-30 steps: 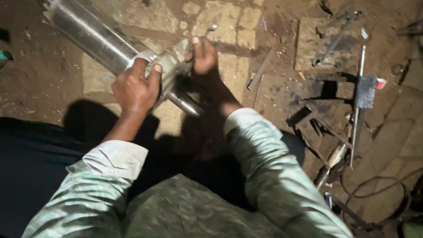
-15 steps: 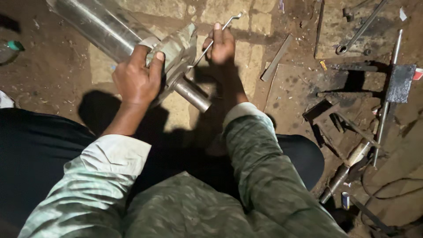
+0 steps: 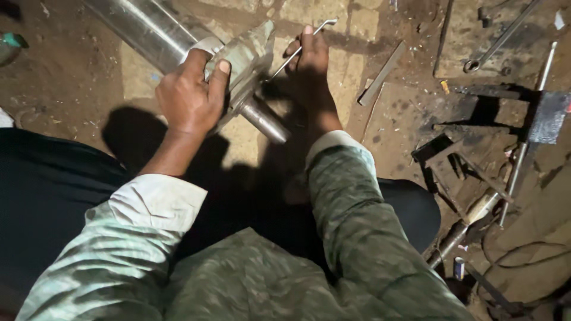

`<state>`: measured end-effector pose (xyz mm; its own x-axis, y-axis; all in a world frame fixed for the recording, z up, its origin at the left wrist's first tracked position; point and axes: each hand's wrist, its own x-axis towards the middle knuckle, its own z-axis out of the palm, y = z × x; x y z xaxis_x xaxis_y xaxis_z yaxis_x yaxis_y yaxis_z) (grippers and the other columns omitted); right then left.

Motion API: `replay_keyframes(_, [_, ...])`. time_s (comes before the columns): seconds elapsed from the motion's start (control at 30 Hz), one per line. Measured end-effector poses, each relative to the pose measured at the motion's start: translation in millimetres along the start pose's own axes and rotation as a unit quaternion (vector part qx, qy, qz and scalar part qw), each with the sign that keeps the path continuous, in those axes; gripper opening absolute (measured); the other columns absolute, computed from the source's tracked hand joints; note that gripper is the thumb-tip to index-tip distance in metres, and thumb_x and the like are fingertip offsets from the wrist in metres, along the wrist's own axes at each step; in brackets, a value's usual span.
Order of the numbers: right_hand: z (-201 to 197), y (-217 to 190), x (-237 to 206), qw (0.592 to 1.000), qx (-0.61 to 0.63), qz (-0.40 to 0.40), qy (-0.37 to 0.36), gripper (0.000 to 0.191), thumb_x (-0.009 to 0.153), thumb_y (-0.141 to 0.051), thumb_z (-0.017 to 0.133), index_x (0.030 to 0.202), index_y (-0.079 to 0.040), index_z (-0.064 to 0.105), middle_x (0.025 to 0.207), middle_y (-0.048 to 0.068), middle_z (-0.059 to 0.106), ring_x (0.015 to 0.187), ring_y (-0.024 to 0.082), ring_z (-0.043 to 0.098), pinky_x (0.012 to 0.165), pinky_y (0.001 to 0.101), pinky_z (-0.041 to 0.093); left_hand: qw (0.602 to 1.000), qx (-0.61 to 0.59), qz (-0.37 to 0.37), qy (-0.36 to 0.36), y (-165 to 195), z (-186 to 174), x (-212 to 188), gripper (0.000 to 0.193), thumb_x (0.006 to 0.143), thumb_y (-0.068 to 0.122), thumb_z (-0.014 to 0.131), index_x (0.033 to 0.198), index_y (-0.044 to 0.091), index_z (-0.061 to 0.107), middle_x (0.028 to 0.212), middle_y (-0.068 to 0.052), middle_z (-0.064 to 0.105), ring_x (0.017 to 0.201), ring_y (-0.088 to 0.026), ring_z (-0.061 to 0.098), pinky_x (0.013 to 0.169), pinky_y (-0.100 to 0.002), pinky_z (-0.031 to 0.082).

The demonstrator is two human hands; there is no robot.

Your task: The person sits on the floor and assembles an electric motor. They fit the rotor shaft into the rear end cover, tap and press the parts together by hand, tighten fasteners with a spanner, hammer the bearing into the housing, and finally lift the assembled motor and set it down.

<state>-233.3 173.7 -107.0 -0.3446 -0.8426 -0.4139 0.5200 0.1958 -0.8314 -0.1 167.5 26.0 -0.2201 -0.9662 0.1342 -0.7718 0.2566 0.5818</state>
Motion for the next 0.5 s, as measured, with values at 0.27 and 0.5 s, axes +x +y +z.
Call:
replay_keyframes(0.27, [11, -12, 0, 1.000, 0.006, 0.000, 0.020, 0.030, 0.109, -0.032, 0.049, 0.093, -0.007, 0.053, 0.064, 0.008, 0.061, 0.042, 0.012, 0.044, 0.039, 0.0286, 0.033, 0.999, -0.033, -0.001, 0.007, 7, -3, 2, 0.024, 0.103, 0.034, 0.073, 0.111, 0.011, 0.070, 0.072, -0.014, 0.068, 0.070, -0.040, 0.070, 0.062, -0.050, 0.053])
replay_keyframes(0.5, [14, -26, 12, 0.988, -0.107, -0.055, 0.094, 0.035, 0.109, -0.031, 0.049, 0.090, -0.002, 0.056, 0.055, 0.007, 0.056, 0.040, 0.016, 0.050, 0.038, 0.0340, 0.042, 0.998, 0.010, -0.048, -0.045, 15, 1, 14, 0.028, 0.103, 0.035, 0.069, 0.105, 0.007, 0.070, 0.070, -0.018, 0.069, 0.063, -0.039, 0.069, 0.057, -0.053, 0.049])
